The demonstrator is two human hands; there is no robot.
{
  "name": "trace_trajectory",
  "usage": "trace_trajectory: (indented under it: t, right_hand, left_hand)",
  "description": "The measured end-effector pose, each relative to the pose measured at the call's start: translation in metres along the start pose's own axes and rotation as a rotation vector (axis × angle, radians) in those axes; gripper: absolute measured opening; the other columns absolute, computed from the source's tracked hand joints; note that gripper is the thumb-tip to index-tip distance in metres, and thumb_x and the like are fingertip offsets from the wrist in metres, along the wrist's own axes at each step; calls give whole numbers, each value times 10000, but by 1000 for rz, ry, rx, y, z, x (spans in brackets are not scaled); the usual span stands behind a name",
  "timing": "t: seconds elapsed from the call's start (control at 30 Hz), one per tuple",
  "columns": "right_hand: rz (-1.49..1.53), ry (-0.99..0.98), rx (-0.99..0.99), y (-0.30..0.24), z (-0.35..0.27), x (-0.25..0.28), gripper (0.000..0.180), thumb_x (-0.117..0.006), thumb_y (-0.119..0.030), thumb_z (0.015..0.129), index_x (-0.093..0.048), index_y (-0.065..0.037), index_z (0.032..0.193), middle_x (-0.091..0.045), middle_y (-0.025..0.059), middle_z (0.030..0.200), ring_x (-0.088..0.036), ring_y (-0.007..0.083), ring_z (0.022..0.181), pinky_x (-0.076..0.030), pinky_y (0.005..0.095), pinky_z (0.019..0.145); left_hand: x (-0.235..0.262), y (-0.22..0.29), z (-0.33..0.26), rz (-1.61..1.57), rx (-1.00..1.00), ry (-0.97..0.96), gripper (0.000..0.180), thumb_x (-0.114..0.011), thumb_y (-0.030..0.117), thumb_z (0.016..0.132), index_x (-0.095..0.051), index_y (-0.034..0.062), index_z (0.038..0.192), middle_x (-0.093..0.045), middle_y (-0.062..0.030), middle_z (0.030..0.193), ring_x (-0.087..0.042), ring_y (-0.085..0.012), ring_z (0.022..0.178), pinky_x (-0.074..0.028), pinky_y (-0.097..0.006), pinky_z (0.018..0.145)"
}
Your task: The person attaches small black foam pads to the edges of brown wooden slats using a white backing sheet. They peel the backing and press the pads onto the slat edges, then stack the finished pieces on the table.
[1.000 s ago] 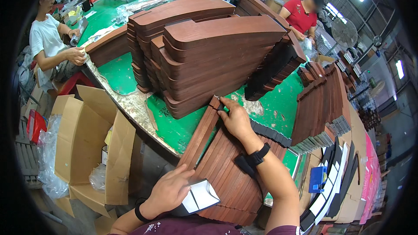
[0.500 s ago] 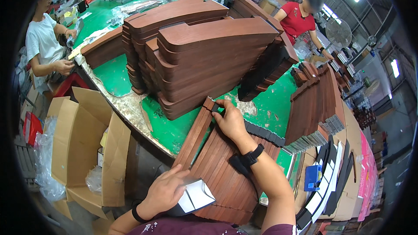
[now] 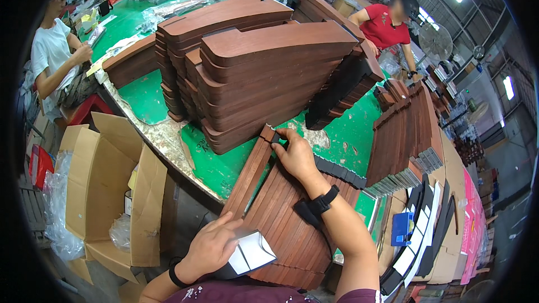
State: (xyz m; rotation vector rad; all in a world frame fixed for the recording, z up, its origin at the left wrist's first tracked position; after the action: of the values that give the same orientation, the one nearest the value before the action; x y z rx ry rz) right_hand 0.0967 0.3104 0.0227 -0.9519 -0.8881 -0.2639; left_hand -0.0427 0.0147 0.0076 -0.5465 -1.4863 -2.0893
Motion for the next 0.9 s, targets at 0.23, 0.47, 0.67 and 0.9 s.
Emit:
trace_trajectory:
  t: [0.23, 0.47, 0.67, 0.9]
  right_hand:
    - [36, -4, -22, 4, 2, 2, 414, -801, -153, 862, -686, 20, 1219, -743, 236, 1116, -729, 365, 1048, -573, 415, 906]
    - [11, 1, -18, 1, 1, 1, 418, -804, -156, 862, -689, 25, 1221, -743, 231, 1129, -729, 357, 1060, -574, 412, 912]
    - [14, -2, 10, 4, 1, 1, 412, -806, -147, 857, -691, 33, 1209, -741, 232, 1134, -725, 365, 1068, -573, 416, 918]
    - [-49, -37, -20, 1, 2, -2, 450, -787, -111, 858, -664, 22, 1270, -707, 254, 1204, -690, 394, 1119, -550, 437, 967]
  left_hand:
    - [1, 2, 1, 1, 7, -2, 147, -703, 103, 898, -600, 17, 958, -687, -164, 1317, -584, -419, 1323, -487, -496, 1069]
    - [1, 3, 1, 4, 13, -1, 135, -694, 101, 898, -608, 11, 952, -683, -160, 1326, -582, -417, 1327, -486, -492, 1072]
    - [0, 2, 1, 3, 12, -6, 131, -691, 95, 896, -609, 11, 953, -683, -160, 1323, -580, -417, 1329, -487, -496, 1070]
    - [1, 3, 1, 16, 9, -5, 138, -695, 94, 891, -612, 9, 962, -681, -162, 1325, -580, -420, 1327, -485, -499, 1073]
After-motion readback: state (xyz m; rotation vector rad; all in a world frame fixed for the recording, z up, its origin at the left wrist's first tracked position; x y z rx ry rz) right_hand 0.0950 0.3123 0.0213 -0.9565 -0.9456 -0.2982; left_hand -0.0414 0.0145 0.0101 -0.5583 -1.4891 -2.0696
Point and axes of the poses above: each hand's wrist, its own z-axis towards the middle knuckle, its own x-axis out of the back of the hand, y = z × x, the point moved 2 cm from there along z, towards the middle knuckle
